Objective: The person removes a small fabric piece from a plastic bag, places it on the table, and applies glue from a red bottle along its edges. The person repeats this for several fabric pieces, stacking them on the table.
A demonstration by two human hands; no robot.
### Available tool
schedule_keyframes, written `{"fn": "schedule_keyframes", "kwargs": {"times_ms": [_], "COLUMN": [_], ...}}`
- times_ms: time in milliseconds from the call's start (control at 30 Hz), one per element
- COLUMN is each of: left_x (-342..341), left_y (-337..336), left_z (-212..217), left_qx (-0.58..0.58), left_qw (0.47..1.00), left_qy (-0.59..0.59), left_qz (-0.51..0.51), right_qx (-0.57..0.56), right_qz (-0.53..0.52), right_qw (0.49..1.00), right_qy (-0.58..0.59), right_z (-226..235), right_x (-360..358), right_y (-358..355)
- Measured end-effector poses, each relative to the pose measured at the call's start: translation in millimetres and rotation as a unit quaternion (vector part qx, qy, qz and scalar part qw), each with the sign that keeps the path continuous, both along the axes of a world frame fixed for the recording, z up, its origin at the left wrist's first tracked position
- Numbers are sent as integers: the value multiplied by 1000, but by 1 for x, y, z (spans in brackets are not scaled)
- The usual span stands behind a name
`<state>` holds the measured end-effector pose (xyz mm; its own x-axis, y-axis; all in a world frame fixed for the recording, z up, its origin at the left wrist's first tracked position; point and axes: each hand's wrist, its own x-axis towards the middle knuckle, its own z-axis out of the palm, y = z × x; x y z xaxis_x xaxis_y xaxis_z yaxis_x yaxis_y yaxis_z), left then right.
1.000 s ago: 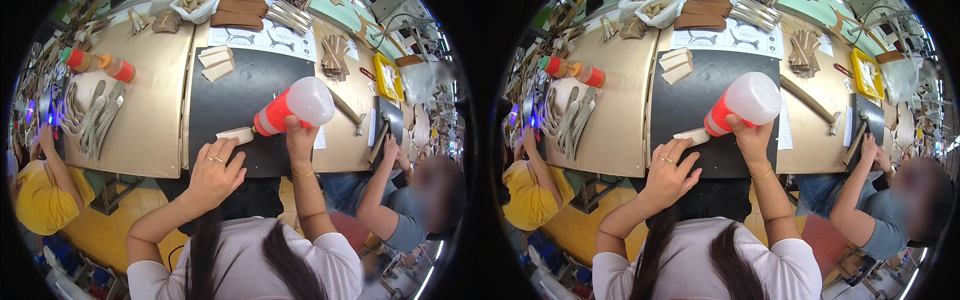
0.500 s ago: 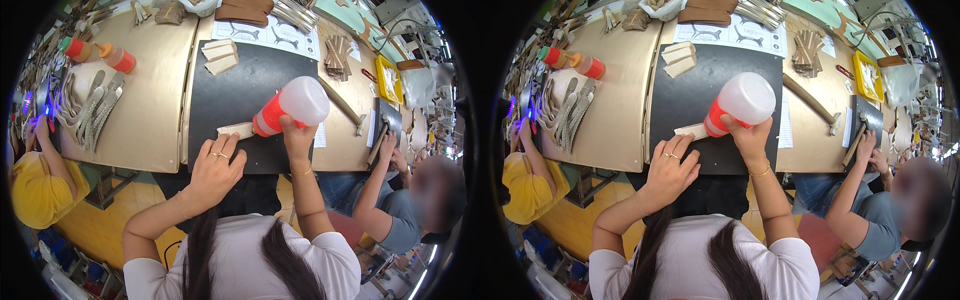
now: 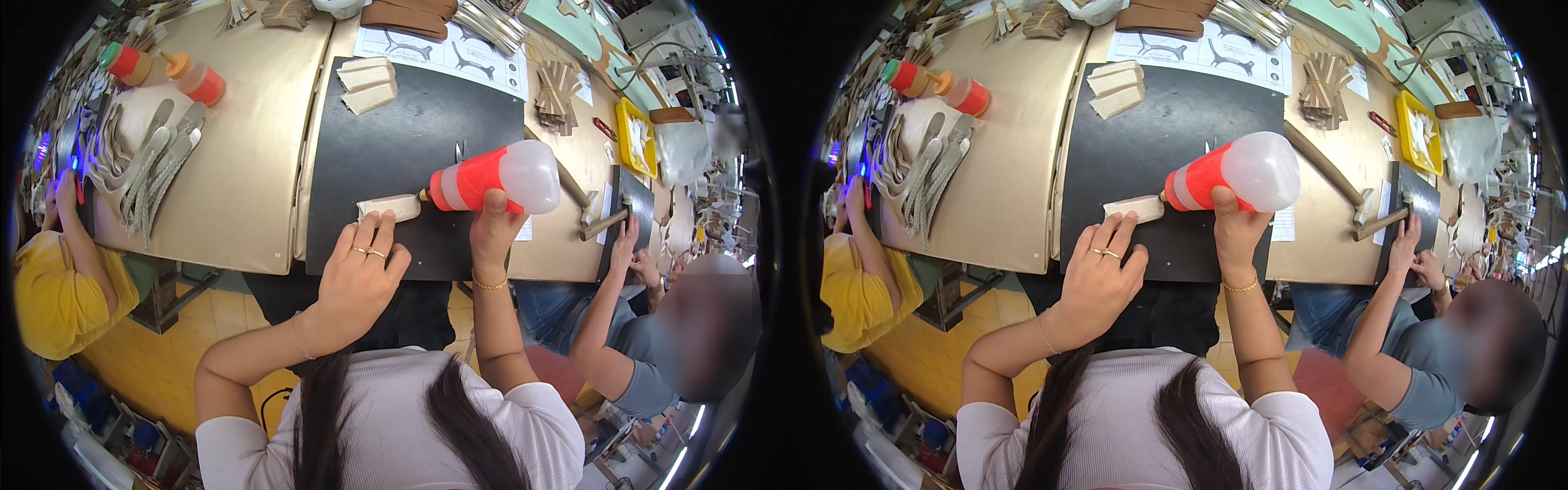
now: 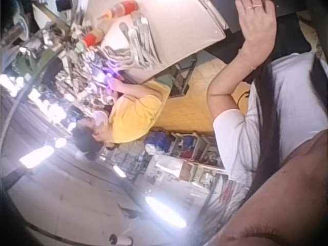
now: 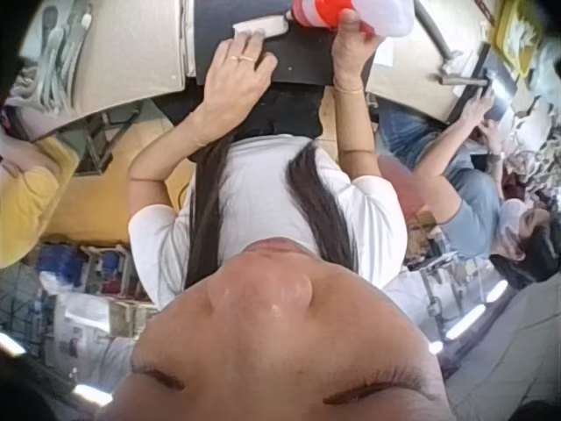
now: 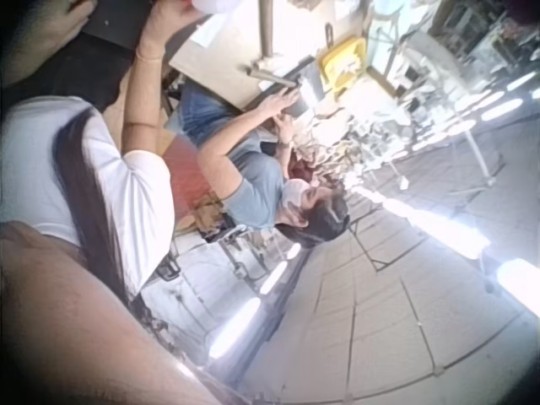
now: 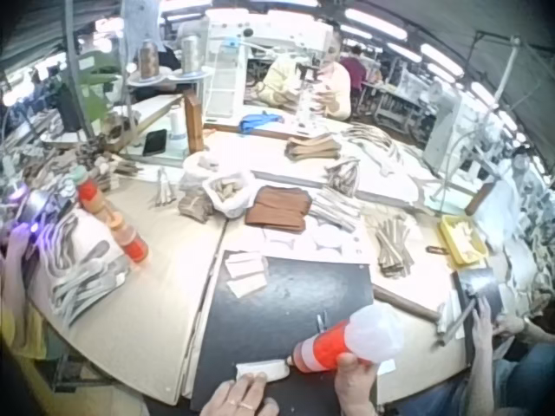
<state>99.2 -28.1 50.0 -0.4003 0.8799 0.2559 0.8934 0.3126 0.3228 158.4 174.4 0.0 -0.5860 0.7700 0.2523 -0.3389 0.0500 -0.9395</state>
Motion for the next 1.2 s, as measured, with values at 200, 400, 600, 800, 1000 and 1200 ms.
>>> {"fn": "schedule_keyframes", "kwargs": {"times_ms": [200,400,600,800,1000,1200], "left_x": [6,11,12,2,-39,-79], "left_y": [2,0,0,0,-2,8], "left_z": [-3,-7,-10,-1,6,-2], "left_qx": [-12,-16,-14,-5,65,16], "left_qw": [999,999,999,1000,979,968], "left_qy": [33,39,33,-6,-191,-237], "left_qz": [10,20,26,6,33,81], "right_qx": [15,27,30,-23,-45,42], "right_qz": [25,71,132,86,9,-73], "right_qw": [1000,997,989,996,999,995], "right_qy": [-3,-16,-57,-25,7,-56], "right_z": [13,23,24,24,19,-6], "right_x": [-14,-32,-46,-52,-14,28], "right_y": [-8,-19,-34,-32,4,-8]}}
